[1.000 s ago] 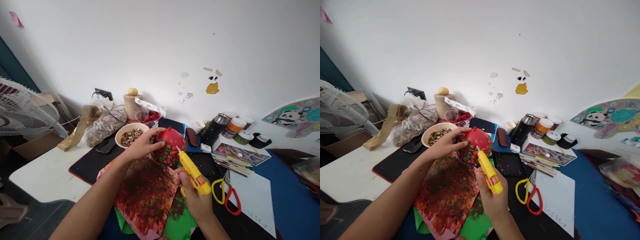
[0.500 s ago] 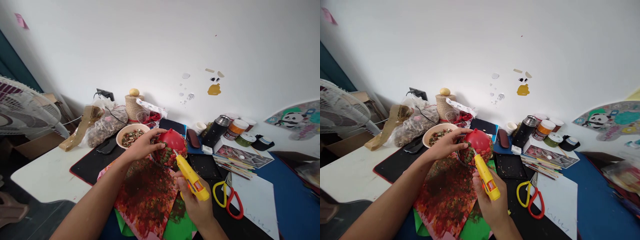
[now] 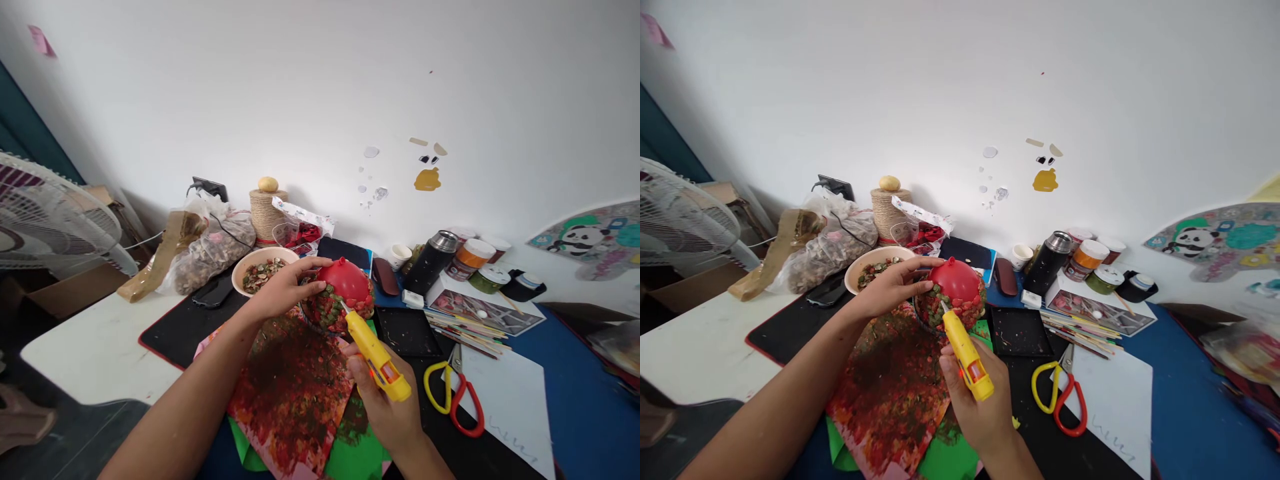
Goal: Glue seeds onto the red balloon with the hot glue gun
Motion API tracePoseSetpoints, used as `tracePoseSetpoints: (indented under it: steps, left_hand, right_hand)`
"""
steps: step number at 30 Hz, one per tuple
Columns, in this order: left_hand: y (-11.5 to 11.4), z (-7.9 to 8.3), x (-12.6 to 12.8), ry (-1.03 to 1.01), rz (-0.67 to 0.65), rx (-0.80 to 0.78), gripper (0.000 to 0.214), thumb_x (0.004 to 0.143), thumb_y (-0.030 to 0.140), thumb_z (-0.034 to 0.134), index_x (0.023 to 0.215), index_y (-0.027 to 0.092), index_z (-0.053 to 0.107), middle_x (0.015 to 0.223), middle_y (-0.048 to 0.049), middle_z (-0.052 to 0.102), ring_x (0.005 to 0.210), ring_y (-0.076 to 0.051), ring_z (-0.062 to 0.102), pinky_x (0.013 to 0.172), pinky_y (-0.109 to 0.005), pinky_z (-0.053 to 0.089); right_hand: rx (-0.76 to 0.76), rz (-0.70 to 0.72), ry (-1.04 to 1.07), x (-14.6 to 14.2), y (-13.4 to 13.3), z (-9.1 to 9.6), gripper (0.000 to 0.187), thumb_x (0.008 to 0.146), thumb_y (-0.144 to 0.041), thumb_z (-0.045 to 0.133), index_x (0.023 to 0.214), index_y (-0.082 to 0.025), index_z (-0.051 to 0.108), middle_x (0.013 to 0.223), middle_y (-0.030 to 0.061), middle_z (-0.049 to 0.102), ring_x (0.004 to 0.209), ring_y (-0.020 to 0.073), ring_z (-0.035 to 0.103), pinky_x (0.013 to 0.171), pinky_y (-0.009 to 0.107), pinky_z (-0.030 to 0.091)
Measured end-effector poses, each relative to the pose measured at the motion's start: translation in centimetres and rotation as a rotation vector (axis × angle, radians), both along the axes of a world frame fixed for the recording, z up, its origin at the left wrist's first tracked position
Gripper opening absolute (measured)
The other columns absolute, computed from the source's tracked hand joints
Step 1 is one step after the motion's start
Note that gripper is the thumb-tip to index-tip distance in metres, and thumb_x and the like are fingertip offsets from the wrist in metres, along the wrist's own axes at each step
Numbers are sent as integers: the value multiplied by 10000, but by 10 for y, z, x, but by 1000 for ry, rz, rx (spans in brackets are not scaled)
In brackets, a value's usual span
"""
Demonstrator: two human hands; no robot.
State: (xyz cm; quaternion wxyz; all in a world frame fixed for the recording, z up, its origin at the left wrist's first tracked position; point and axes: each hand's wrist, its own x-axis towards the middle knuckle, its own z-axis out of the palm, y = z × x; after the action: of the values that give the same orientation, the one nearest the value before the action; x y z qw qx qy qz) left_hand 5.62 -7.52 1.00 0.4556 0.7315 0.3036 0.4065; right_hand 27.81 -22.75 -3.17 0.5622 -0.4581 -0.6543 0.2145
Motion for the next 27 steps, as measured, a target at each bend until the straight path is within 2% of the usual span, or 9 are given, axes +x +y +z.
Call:
tracePoseSetpoints:
  steps: [7, 11, 19, 23, 25, 27]
  left_hand:
    - [-2, 0, 5, 32, 34, 84, 493, 949, 491, 801, 1390, 281, 741, 1518, -106, 684, 1429, -329, 613, 1231, -488, 465]
    - [0, -5, 6, 17, 57, 78, 503, 947, 484, 802, 1393, 263, 728, 1500, -112, 685, 1412, -324, 616, 1228, -483, 463]
    - [2, -7, 3, 7, 51, 77, 498, 967, 485, 780, 1407, 258, 728, 1486, -119, 698, 1401, -331, 629, 1214, -490, 477]
    - [5, -6, -3, -21, 61, 17, 566, 951, 561, 777, 1423, 252, 726, 1502, -127, 707, 1371, -342, 663, 1143, -467, 539]
    - [8, -2, -12, -34, 149, 16, 582, 941, 584, 768, 1406, 237, 733, 1472, -131, 732, 1318, -340, 697, 1107, -456, 561]
    - [12, 4, -27, -14, 334, 43, 520, 962, 554, 724, 1358, 217, 751, 1398, -128, 775, 1234, -321, 735, 1064, -432, 576]
  right_hand:
    - [25, -1, -25, -1, 1, 5, 231, 1049, -425, 715, 983, -245, 844, 854, 74, 826, 745, 259, 805, 699, 341, 667]
    - [61, 20, -41, -2, 1, 9, 196, 1048, -385, 722, 979, -245, 841, 884, 77, 837, 776, 258, 815, 726, 334, 670]
    - [66, 18, -73, 0, 3, -6, 242, 1071, -414, 700, 1013, -228, 842, 899, 92, 820, 781, 251, 801, 731, 329, 673]
    - [99, 34, -76, -1, 3, -2, 217, 1079, -387, 695, 1009, -231, 828, 887, 80, 814, 765, 243, 799, 718, 317, 669]
    - [108, 31, -72, -1, 2, 1, 215, 1078, -386, 696, 995, -234, 823, 872, 74, 810, 743, 241, 794, 694, 311, 665]
    - [110, 27, -65, -1, 2, 2, 198, 1076, -376, 700, 996, -241, 821, 867, 62, 806, 723, 232, 788, 688, 305, 661]
